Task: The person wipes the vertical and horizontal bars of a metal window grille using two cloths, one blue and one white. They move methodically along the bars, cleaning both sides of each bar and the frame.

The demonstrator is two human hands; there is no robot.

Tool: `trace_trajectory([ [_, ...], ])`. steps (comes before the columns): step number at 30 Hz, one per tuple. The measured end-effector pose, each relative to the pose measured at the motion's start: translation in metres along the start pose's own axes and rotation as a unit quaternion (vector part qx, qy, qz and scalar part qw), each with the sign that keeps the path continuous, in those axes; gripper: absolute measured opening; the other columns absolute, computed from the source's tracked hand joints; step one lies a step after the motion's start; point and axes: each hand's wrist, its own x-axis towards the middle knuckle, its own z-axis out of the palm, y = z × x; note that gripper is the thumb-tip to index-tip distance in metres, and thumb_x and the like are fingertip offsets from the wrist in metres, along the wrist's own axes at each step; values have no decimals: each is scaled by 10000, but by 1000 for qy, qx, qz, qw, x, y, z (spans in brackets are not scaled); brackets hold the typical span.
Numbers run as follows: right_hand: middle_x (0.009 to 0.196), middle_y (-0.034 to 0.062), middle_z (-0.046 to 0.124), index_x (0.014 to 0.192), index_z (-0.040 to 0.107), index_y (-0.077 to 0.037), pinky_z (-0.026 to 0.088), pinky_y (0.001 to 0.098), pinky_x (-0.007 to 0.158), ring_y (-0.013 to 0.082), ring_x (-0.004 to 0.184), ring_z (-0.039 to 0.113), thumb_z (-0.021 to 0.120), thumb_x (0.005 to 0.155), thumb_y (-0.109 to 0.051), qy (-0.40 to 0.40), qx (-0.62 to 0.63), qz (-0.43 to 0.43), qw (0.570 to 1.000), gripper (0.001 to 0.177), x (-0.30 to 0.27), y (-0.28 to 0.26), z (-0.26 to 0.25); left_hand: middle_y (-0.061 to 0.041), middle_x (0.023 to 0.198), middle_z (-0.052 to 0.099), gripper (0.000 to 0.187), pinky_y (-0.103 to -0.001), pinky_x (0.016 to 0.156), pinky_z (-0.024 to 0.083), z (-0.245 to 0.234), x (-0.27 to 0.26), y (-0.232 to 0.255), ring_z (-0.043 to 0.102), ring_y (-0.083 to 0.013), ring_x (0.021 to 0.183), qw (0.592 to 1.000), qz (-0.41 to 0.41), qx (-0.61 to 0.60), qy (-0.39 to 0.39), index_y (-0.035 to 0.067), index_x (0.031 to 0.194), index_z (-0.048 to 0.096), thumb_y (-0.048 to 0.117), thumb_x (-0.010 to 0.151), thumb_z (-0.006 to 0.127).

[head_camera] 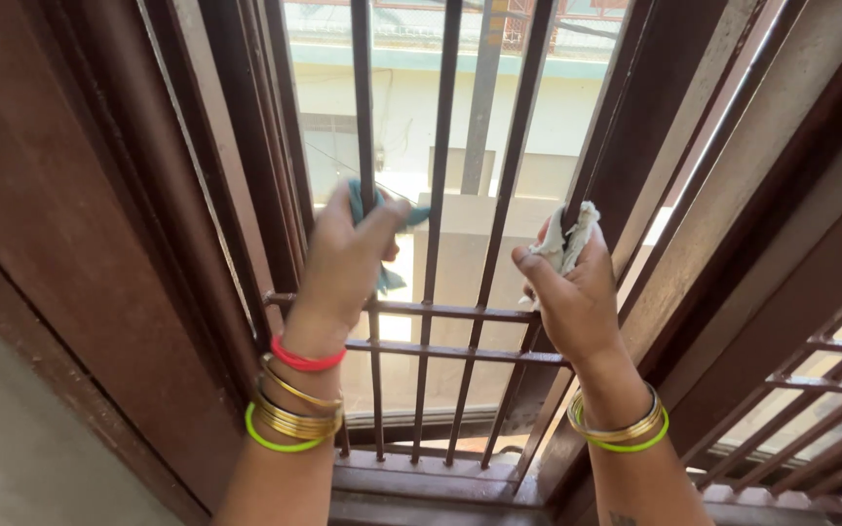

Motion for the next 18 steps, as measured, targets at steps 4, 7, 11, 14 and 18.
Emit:
trace_trajectory([
  [4, 756, 4, 554, 1015, 471, -99, 479, 225, 501, 72, 591, 550, 696, 908, -161, -12, 1, -2, 1000, 257, 3, 1, -5, 18, 752, 555, 213, -241, 555, 478, 9, 48, 37, 550, -83, 637, 996, 61, -56, -6, 69, 962, 575, 219, 914, 719],
  [7, 756, 5, 553, 1014, 479, -98, 475, 227, 511, 75, 598, 550, 701, 901, -160, -13, 2, 3, 1000, 257, 5, 0, -8, -10, 729, 622, 149, -257, 515, 471, 12, 87, 79, 577, -94, 604, 991, 92, -94, -17, 55, 962, 637, 180, 897, 686],
  [11, 775, -1, 558, 1017, 486, -96, 477, 228, 538, 74, 627, 556, 700, 902, -162, -9, -2, 7, 1000, 253, 6, -2, -10, -29, 763, 653, 124, -279, 553, 506, 13, 108, 114, 609, -114, 623, 983, 87, -153, -44, 25, 960, 654, 122, 913, 716],
  [14, 769, -5, 561, 1016, 487, -97, 477, 228, 535, 73, 623, 558, 698, 897, -162, -8, -11, 12, 1000, 250, 5, -1, -11, -23, 770, 622, 120, -281, 564, 489, 10, 106, 108, 569, -104, 626, 979, 105, -164, -66, 33, 986, 631, 117, 935, 699],
  [18, 770, -8, 548, 1026, 481, -96, 461, 222, 533, 64, 624, 540, 697, 909, -147, -8, 8, 7, 1000, 251, 6, 0, -9, 30, 742, 563, 127, -242, 520, 408, 14, 94, 76, 456, -56, 584, 986, 107, -122, -44, 89, 999, 611, 168, 934, 687],
])
